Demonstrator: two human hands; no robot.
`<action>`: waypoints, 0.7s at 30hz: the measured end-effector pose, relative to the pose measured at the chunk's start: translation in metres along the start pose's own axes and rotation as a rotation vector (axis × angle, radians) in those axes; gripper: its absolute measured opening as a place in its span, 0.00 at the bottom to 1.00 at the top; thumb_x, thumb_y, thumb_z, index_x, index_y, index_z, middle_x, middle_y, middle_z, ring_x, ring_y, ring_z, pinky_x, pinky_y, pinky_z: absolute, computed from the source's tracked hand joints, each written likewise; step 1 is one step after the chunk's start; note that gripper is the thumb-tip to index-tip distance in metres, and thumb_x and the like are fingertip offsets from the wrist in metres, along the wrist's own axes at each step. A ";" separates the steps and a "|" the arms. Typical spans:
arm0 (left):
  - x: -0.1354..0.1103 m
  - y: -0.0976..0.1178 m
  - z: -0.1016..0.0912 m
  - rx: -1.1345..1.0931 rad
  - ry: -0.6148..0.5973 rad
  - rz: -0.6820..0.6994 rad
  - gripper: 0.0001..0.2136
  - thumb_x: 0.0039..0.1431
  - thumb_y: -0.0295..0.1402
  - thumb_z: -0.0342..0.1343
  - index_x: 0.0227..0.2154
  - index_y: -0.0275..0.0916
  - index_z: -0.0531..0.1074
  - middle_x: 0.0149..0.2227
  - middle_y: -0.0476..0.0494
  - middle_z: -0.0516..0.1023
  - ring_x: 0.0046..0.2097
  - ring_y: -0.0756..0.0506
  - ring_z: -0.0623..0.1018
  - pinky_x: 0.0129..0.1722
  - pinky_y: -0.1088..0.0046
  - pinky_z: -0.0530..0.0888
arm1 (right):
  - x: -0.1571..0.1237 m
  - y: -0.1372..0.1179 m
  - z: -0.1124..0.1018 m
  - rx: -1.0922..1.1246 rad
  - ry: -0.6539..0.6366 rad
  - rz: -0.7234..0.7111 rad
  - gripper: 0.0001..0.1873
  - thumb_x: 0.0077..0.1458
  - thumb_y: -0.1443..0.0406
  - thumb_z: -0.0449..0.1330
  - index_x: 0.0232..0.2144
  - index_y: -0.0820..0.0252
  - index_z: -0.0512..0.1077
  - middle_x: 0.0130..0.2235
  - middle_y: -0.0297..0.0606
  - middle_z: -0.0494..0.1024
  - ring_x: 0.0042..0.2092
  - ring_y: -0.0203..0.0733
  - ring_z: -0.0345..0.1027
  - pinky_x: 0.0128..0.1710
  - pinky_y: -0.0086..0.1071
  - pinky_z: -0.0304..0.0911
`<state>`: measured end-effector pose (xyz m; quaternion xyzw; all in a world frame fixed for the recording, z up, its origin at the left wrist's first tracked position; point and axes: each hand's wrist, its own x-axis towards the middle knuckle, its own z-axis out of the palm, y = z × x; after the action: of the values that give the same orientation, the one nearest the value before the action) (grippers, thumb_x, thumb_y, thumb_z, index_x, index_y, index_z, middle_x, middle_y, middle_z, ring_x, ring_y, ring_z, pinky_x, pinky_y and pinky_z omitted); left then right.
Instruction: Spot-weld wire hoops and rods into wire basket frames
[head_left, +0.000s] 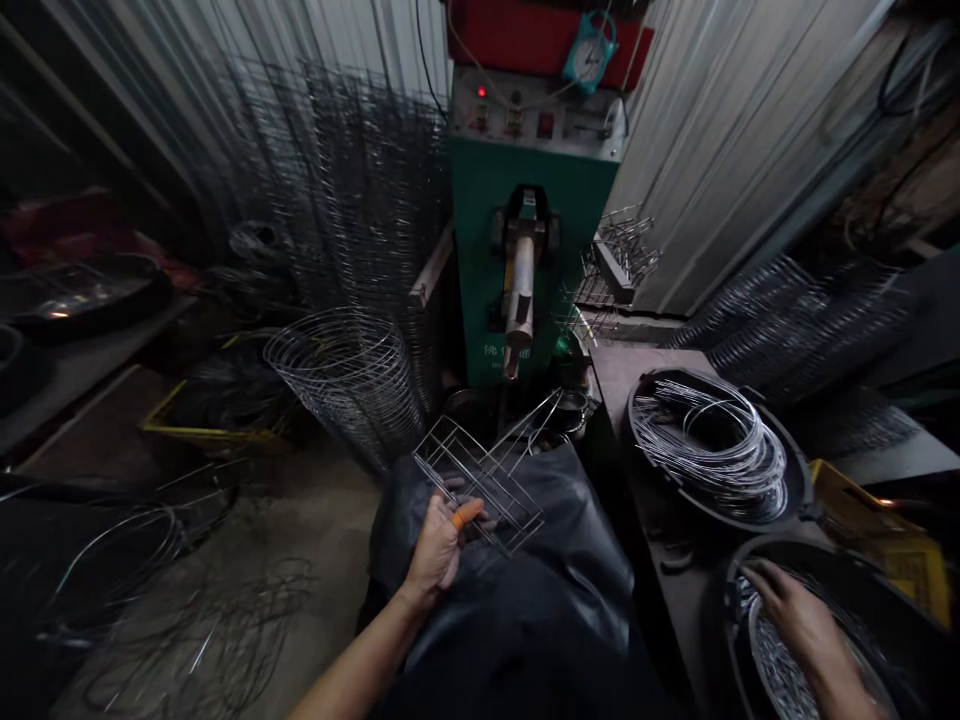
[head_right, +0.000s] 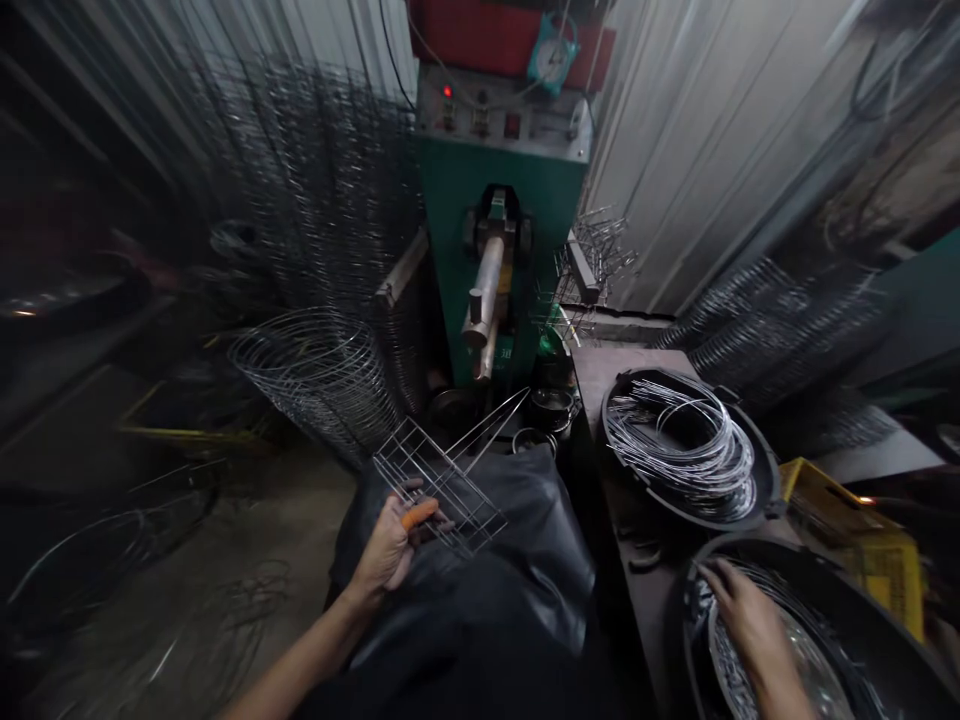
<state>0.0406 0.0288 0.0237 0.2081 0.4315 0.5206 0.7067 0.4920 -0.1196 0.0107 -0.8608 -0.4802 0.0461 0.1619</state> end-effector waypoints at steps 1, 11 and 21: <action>0.000 0.000 -0.002 -0.005 -0.004 -0.006 0.26 0.39 0.31 0.65 0.41 0.42 0.58 0.29 0.54 0.70 0.29 0.51 0.73 0.33 0.67 0.74 | 0.009 -0.031 -0.001 0.115 -0.067 -0.029 0.22 0.42 0.48 0.52 0.29 0.58 0.74 0.33 0.45 0.79 0.36 0.53 0.72 0.35 0.39 0.67; -0.010 0.001 -0.014 -0.038 0.008 0.011 0.21 0.45 0.37 0.62 0.40 0.42 0.60 0.28 0.51 0.70 0.30 0.49 0.73 0.31 0.67 0.74 | 0.060 -0.269 0.053 0.701 -0.428 -0.428 0.15 0.47 0.54 0.57 0.30 0.59 0.75 0.31 0.39 0.77 0.35 0.45 0.69 0.36 0.35 0.63; -0.016 0.002 -0.012 -0.044 0.033 0.018 0.21 0.45 0.36 0.62 0.40 0.40 0.60 0.28 0.51 0.70 0.30 0.49 0.72 0.33 0.65 0.74 | 0.074 -0.315 0.078 0.809 -0.392 -0.495 0.12 0.41 0.56 0.62 0.22 0.59 0.73 0.29 0.36 0.71 0.33 0.39 0.64 0.33 0.31 0.58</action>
<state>0.0279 0.0133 0.0244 0.1878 0.4299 0.5395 0.6992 0.2573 0.1146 0.0442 -0.5650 -0.6347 0.3490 0.3952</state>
